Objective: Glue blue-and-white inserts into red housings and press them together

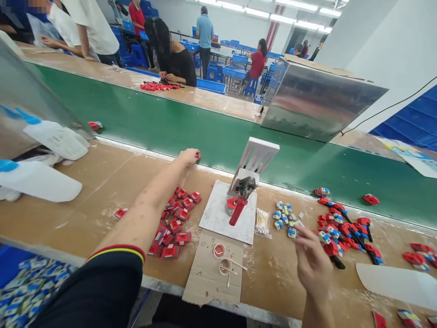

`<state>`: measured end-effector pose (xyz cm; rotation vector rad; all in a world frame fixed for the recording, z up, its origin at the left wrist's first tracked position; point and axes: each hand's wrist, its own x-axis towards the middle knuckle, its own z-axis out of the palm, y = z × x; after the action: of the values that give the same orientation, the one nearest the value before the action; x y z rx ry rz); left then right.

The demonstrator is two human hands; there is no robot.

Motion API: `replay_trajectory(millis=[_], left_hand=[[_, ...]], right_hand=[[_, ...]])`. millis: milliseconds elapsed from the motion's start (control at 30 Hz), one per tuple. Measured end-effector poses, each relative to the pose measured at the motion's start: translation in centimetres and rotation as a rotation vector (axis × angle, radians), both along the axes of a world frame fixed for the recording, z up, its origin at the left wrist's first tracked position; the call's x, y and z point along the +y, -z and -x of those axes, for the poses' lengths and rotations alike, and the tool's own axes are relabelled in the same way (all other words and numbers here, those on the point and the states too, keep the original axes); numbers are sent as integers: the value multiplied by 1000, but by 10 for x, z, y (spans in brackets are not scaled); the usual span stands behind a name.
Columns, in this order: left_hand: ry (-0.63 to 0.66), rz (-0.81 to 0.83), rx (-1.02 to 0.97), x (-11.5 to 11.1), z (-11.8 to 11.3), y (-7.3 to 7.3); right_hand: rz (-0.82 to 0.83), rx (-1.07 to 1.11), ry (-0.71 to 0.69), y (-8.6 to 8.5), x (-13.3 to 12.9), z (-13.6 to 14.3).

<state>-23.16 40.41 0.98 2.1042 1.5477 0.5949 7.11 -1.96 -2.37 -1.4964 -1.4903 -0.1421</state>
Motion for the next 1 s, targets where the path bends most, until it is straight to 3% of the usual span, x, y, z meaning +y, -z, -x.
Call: replay_trajectory(millis=[133,200,267,333,433,533,633,733,800,1000], left_hand=[[92,-54,-142,-4,2,-2],[98,-78,-227,-11,12,-4],[74,-81,-299,-35,29,-4],[79,-93,-413,-86,50,-2],[232,-199,-908,-205,78,6],[220,-40,-1022,-319,88,31],[98,107,-1069,-380,83,64],[70,220,-1086,-397,75,88],[73,245,-1081,-398,72,96],[118,167,-1027,-400,67,98]], right_hand=[[92,13,-125,4,-45,60],[211,-4,-255,9,-50,80],[331,-17,-381,16,-47,90],[398,-18,-469,24,-41,94],[400,-13,-501,30,-30,98],[350,-22,-511,26,-19,104],[298,-89,-544,17,-7,111],[285,-159,-593,15,5,120],[299,-164,-588,17,10,126],[272,-54,-526,14,4,130]])
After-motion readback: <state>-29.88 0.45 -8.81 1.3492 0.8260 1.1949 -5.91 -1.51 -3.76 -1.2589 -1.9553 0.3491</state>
